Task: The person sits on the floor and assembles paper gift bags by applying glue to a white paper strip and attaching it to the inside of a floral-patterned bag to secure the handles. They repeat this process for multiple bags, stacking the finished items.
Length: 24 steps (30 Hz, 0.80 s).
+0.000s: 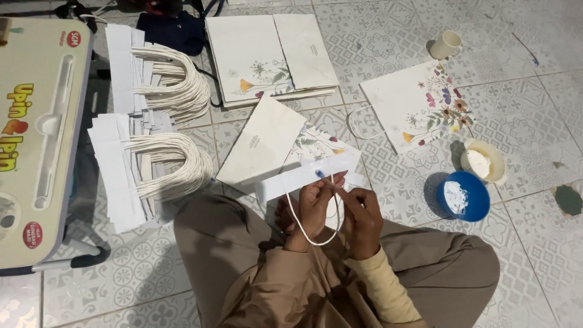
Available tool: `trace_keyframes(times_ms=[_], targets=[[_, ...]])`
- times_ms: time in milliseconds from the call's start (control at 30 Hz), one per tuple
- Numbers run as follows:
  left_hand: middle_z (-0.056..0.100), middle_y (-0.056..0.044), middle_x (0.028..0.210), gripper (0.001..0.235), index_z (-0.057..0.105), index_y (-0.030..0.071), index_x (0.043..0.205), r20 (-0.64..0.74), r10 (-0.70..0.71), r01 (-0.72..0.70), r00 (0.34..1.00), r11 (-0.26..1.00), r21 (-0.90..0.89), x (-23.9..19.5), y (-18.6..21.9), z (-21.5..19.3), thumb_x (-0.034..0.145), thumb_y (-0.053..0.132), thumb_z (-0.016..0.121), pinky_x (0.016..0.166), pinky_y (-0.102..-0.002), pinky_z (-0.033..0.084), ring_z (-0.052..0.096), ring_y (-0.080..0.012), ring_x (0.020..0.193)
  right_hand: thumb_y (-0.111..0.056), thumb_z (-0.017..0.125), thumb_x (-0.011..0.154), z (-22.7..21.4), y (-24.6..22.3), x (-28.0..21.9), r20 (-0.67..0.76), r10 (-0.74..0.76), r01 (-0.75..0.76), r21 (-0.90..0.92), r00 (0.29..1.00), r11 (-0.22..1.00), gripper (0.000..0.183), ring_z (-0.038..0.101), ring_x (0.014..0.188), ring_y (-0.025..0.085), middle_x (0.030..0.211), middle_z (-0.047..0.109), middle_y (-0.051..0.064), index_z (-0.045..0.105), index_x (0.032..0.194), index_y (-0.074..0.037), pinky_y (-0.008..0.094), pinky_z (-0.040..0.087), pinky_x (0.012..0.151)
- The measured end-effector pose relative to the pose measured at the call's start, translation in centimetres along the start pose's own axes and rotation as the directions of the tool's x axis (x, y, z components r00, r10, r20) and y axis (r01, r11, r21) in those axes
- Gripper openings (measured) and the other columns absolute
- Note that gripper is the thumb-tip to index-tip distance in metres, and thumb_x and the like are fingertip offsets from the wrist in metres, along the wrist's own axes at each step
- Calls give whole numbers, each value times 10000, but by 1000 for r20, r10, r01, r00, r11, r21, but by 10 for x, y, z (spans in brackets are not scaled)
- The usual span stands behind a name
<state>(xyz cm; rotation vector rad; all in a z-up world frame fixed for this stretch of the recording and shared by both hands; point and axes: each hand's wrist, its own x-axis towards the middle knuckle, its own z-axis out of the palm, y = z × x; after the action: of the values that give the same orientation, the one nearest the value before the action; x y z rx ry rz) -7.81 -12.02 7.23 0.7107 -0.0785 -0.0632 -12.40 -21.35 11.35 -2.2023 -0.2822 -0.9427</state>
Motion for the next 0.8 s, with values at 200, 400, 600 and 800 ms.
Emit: trace_keyframes(times_ms=[200,400,600,800], targets=[[654,-344,1218,277,598,-213,1197,13,8,-7,1000,998,-66,-1,10,14,981,-42,576,1106,-546,456,607,-385,1217,166,598,969,-13,36,4,-75,22,-27,-76,997,997,389,612,780,253,950,608,136,774,1262,-22,372,533,722],[659,-334,1205,259,600,-208,1173,-8,-12,11,1000,1000,-22,0,0,1,990,-28,560,1084,-488,495,645,-321,1145,151,639,916,10,-11,-3,31,96,-98,64,995,993,367,662,744,274,874,634,117,815,1157,-64,354,549,675],[658,-336,1207,293,595,-216,1210,6,7,-7,1000,996,-93,4,16,14,986,-29,575,1113,-561,439,606,-366,1206,183,612,955,-16,37,3,-66,37,-41,-51,997,998,398,619,779,235,955,601,128,776,1256,-19,356,531,723],[647,-361,1212,276,602,-220,1186,20,-39,41,999,997,-59,3,4,5,973,-46,585,1096,-546,465,619,-365,1179,144,616,923,4,7,-6,33,13,-12,-26,999,1000,388,630,753,273,916,608,119,813,1174,-76,356,539,683]])
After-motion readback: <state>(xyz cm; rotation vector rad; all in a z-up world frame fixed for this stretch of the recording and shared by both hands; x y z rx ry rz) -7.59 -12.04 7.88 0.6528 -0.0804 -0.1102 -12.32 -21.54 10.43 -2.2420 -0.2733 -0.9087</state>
